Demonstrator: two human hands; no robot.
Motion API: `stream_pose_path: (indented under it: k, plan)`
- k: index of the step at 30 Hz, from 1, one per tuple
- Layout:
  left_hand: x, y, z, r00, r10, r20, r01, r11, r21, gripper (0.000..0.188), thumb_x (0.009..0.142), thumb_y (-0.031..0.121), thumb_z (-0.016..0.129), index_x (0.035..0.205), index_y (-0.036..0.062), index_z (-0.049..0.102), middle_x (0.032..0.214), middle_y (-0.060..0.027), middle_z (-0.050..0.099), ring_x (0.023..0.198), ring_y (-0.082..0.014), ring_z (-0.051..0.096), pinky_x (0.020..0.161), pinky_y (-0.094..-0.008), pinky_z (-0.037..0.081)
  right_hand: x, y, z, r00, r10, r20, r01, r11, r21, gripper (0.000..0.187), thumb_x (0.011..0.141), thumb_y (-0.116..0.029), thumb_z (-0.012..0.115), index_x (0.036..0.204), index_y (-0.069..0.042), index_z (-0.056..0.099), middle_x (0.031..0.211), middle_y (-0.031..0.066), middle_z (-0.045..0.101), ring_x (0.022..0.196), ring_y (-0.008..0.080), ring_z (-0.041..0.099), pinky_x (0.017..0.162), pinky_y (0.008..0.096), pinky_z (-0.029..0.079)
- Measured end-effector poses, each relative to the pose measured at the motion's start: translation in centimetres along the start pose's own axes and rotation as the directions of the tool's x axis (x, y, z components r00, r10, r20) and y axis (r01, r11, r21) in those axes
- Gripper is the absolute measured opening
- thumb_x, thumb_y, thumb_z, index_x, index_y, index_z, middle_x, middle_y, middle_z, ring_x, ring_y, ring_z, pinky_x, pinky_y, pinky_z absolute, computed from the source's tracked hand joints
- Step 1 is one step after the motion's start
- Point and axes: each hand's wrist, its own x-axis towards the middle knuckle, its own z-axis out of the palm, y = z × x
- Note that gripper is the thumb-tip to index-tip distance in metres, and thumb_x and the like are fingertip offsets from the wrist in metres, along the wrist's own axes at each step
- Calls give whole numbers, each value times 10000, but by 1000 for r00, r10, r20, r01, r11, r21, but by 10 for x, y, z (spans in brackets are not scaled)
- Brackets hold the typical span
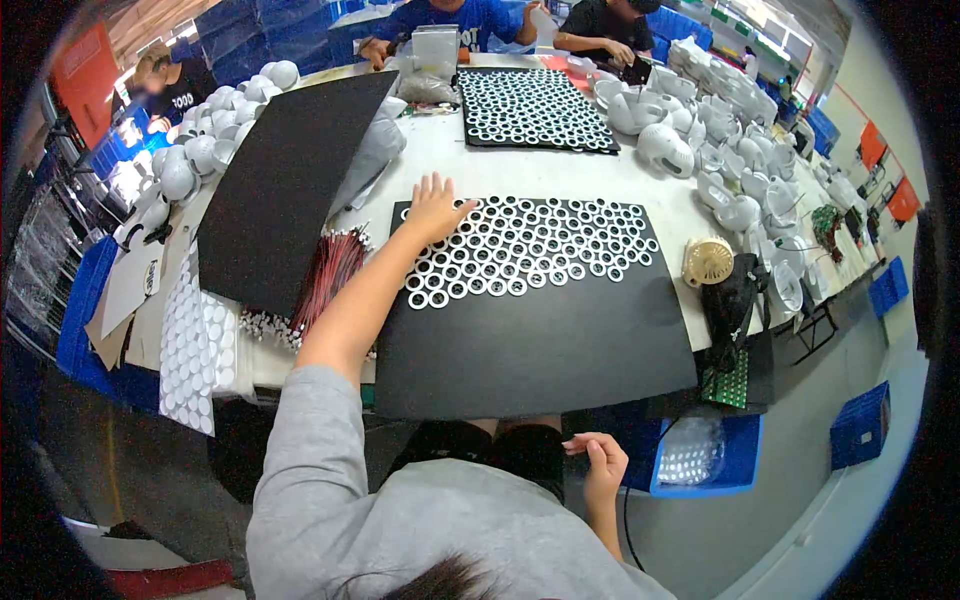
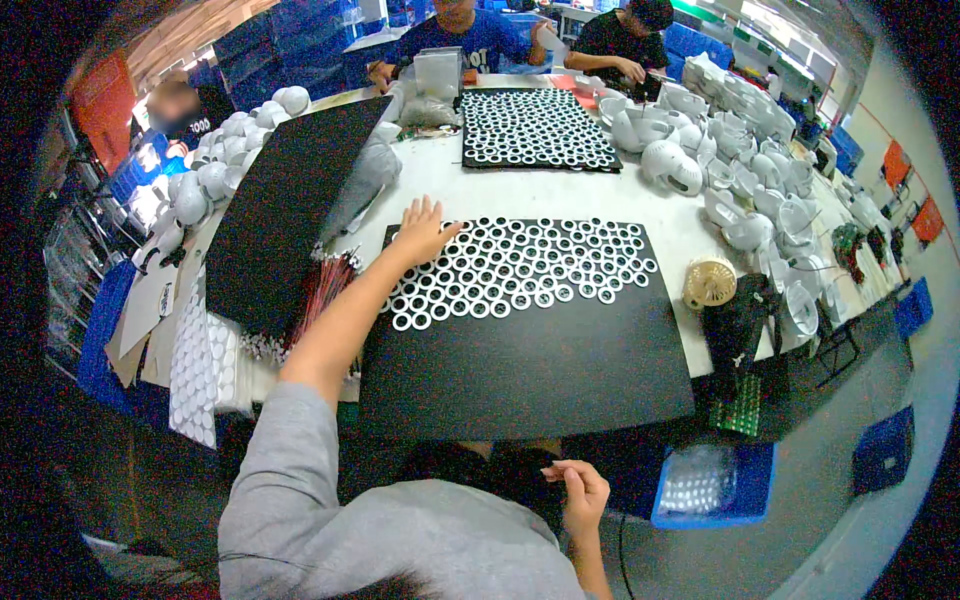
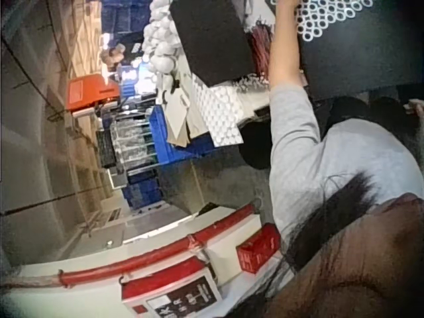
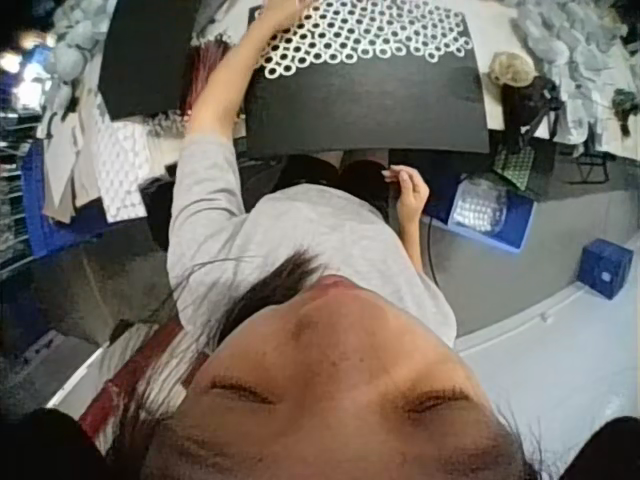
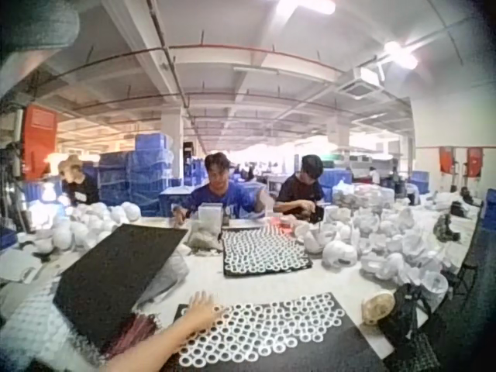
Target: The person arranges white circular washers on a black perforated board, then opens a plastic bag and places black circular components onto the board in a grid pattern. The person repeatedly adjusts and aligns the components by hand.
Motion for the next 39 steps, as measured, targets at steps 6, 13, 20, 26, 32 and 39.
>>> stream_pose_path:
  k: [6, 13, 20, 26, 32, 39]
  plan:
    - [-8, -18, 9, 991, 11, 131, -9, 1000, -17, 873, 840, 623, 264, 1320, -101, 183, 1382, -307, 112, 1311, -398, 65, 1066, -437, 70, 1, 6, 1, 999, 40, 19, -40, 999, 12, 202, 860, -92, 450, 847, 62, 579, 760, 143, 617, 684, 191, 608, 633, 284, 488]
    - [-50, -14, -58, 971, 75, -228, -148, 934, -324, 773, 860, 554, 335, 1347, -25, 178, 1369, -326, 127, 1305, -416, 61, 1060, -446, 54, 1, 5, 2, 998, 21, 55, -23, 999, 46, 179, 863, -70, 460, 873, 62, 582, 782, 148, 628, 699, 193, 614, 642, 282, 494]
    - [-201, -55, -183, 999, -11, 32, 33, 557, -830, 502, 830, 316, 551, 1178, -33, 458, 1171, -192, 519, 1104, -289, 492, 917, -332, 373, 4, 6, -1, 996, -30, 86, 29, 1000, 10, 193, 851, -98, 472, 864, 63, 578, 735, 142, 618, 661, 192, 602, 622, 286, 489]
    - [-254, -97, -134, 879, -166, -446, 130, 985, -111, 573, 784, 329, 590, 1206, -19, 421, 1249, -256, 412, 1187, -370, 379, 988, -411, 294, 30, -16, 18, 942, -136, 307, 128, 991, 48, 205, 834, -117, 490, 824, 63, 587, 716, 146, 614, 645, 194, 593, 603, 277, 475]
    - [-193, -85, -99, 916, -241, -322, 327, 913, 246, 636, 784, 307, 549, 1289, 5, 309, 1277, -278, 351, 1143, -489, 359, 929, -572, 292, 49, -43, 54, 811, -244, 532, 287, 958, 3, 203, 830, -99, 484, 814, 67, 600, 713, 146, 613, 635, 190, 584, 584, 271, 465]
    - [-160, -110, -133, 835, -234, -499, 439, 829, 347, 253, 778, 90, 476, 981, -60, 467, 968, -262, 553, 788, -411, 598, 652, -486, 496, 21, -30, 48, 884, -158, 441, 216, 973, -84, 171, 807, -65, 476, 802, 59, 594, 714, 143, 621, 625, 184, 583, 592, 265, 462]
